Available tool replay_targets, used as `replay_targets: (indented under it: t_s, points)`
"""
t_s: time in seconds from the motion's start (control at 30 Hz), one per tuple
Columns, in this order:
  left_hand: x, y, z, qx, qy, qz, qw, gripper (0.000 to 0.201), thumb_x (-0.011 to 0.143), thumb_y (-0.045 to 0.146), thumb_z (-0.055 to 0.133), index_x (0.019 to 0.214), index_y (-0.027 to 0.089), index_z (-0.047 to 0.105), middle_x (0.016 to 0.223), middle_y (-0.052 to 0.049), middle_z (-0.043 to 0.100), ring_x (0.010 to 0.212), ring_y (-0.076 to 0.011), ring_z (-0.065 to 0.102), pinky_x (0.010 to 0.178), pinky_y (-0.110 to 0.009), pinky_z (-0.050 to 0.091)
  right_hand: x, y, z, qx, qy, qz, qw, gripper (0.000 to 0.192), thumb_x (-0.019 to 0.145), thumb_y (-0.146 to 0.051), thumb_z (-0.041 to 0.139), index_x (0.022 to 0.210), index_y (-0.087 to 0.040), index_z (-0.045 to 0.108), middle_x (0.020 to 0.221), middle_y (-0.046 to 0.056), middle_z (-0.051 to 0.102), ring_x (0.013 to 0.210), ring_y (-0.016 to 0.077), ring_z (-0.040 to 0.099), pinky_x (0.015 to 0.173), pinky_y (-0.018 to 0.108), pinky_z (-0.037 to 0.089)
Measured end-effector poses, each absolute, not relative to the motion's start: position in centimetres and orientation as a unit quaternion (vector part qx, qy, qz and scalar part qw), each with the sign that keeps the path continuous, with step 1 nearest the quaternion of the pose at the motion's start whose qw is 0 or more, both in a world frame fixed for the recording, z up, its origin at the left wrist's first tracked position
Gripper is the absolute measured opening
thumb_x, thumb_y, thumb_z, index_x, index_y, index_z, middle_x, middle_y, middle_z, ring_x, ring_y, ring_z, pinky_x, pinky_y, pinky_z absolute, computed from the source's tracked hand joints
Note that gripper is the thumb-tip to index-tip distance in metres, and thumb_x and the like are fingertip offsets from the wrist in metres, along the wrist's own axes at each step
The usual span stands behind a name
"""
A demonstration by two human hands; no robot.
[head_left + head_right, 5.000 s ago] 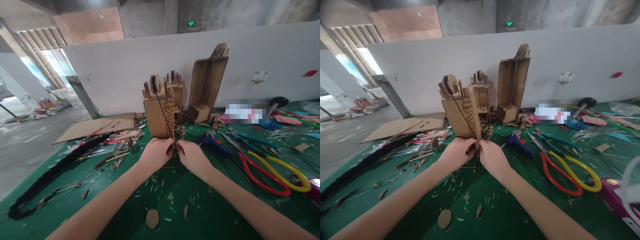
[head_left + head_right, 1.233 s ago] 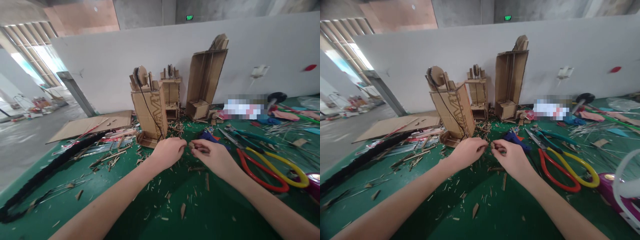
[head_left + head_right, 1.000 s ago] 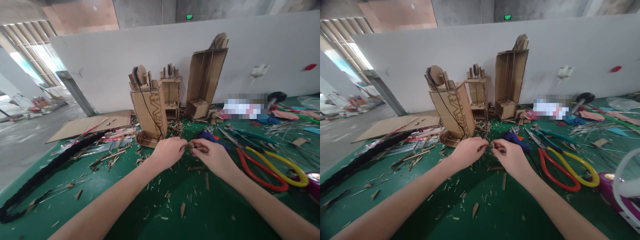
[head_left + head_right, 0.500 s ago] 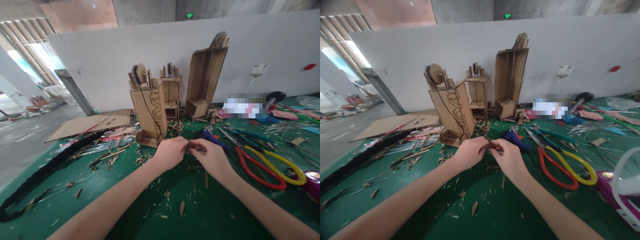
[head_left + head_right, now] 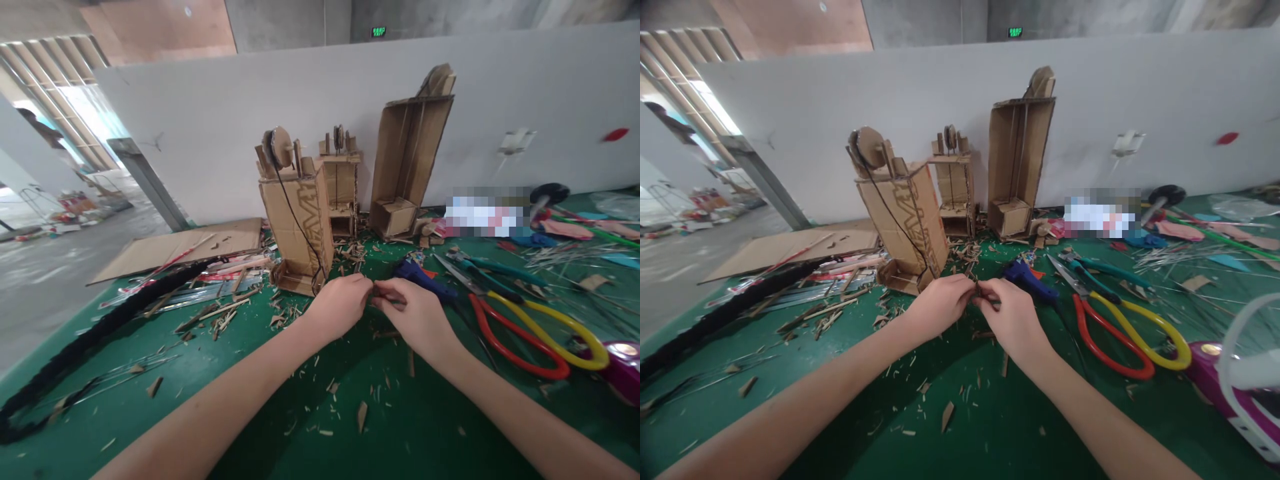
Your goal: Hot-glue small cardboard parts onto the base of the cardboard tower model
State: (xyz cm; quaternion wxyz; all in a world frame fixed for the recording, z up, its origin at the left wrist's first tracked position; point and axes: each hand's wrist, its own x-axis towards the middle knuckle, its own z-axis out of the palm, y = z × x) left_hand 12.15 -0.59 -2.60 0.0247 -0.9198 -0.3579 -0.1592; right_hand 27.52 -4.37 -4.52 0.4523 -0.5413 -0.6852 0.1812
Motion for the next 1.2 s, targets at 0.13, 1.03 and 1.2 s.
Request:
replay_targets:
  t_s: [0.13, 1.03, 1.2]
  points:
    - [11.8, -0.6, -1.7, -0.919, -0.37, -0.131, 0.037, 0.018, 0.088, 0.015, 0.038, 0.088, 0.015, 0.056, 0.083, -0.005, 0.059, 0.075, -0.017, 0.059, 0.069, -0.03, 0.046, 27.5, -4.3, -4.5, -0.545, -0.667, 0.209, 0.463, 0.02, 0.073, -0.023, 0.058, 0.093, -0.02, 0.062, 0.09, 0.005, 0.067, 0.079, 0.0194, 0.066, 0.071, 0.034, 0.056]
    - [10.6, -1.6, -0.9, -0.926, -0.333, -0.165, -0.066, 0.033, 0.075, 0.025, 0.052, 0.108, 0.019, 0.048, 0.099, -0.007, 0.06, 0.091, -0.0217, 0.057, 0.074, -0.033, 0.047, 28.0, -3.7, -4.6, -0.514, -0.69, 0.263, 0.437, 0.017, 0.078, -0.022, 0.05, 0.09, -0.02, 0.062, 0.085, 0.004, 0.068, 0.075, 0.0182, 0.065, 0.069, 0.032, 0.054]
    - [10.8, -1.6, -0.8, -0.923, -0.354, -0.144, -0.051, 0.021, 0.083, 0.032, 0.048, 0.099, 0.018, 0.05, 0.094, -0.006, 0.061, 0.085, -0.0206, 0.059, 0.067, -0.032, 0.047, 27.8, -4.0, -4.4, -0.495, -0.709, 0.269, 0.425, 0.018, 0.076, -0.018, 0.05, 0.09, -0.021, 0.06, 0.088, 0.003, 0.068, 0.082, 0.0179, 0.065, 0.073, 0.031, 0.053]
